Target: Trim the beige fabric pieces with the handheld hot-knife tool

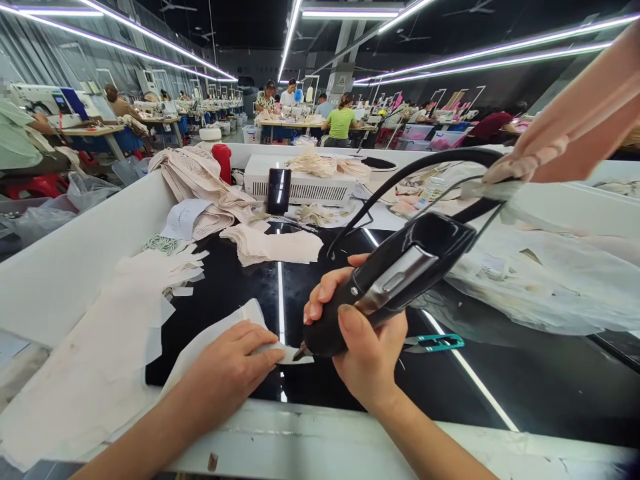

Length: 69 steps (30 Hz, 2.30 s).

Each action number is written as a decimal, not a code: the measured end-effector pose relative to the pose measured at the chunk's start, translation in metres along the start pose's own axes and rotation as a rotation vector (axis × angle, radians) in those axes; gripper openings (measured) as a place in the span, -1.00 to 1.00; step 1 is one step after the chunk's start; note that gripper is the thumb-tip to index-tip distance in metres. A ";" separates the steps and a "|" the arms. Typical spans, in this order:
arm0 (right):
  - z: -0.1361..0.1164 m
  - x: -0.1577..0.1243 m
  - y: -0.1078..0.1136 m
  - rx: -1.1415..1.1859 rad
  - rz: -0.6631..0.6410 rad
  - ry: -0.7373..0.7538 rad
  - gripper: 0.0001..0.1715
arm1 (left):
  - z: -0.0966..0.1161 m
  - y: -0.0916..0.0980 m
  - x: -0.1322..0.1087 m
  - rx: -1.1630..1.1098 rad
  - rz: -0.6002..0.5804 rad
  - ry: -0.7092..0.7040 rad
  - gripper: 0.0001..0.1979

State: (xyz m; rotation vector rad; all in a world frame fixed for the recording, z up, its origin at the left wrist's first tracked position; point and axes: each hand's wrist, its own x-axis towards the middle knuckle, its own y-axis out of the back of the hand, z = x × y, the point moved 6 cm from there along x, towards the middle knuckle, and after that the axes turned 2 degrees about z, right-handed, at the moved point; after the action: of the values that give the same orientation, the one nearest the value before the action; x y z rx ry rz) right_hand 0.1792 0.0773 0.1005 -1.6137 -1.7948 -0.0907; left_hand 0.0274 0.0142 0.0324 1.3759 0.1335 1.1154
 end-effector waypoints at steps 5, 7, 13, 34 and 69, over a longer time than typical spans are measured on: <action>0.005 -0.006 -0.005 0.012 -0.033 -0.002 -0.58 | -0.001 -0.002 0.000 -0.019 -0.015 0.000 -0.76; 0.005 -0.005 -0.005 0.008 -0.036 -0.009 -0.62 | -0.001 -0.001 0.000 -0.021 -0.010 -0.001 -0.76; -0.002 0.001 0.005 0.008 0.012 0.031 -0.60 | 0.000 0.000 0.000 -0.021 0.007 -0.003 -0.78; -0.001 0.002 0.014 -0.049 0.005 0.040 -0.63 | 0.000 0.004 0.000 0.041 -0.015 -0.006 -0.72; 0.005 0.019 0.015 -0.134 0.103 0.004 -0.66 | 0.000 0.021 -0.009 0.065 -0.020 -0.002 -0.73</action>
State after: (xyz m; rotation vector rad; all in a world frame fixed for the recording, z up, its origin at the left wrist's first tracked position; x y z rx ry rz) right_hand 0.1909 0.0993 0.1017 -1.7958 -1.7303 -0.1694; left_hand 0.0114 0.0042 0.0453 1.4309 0.1831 1.1016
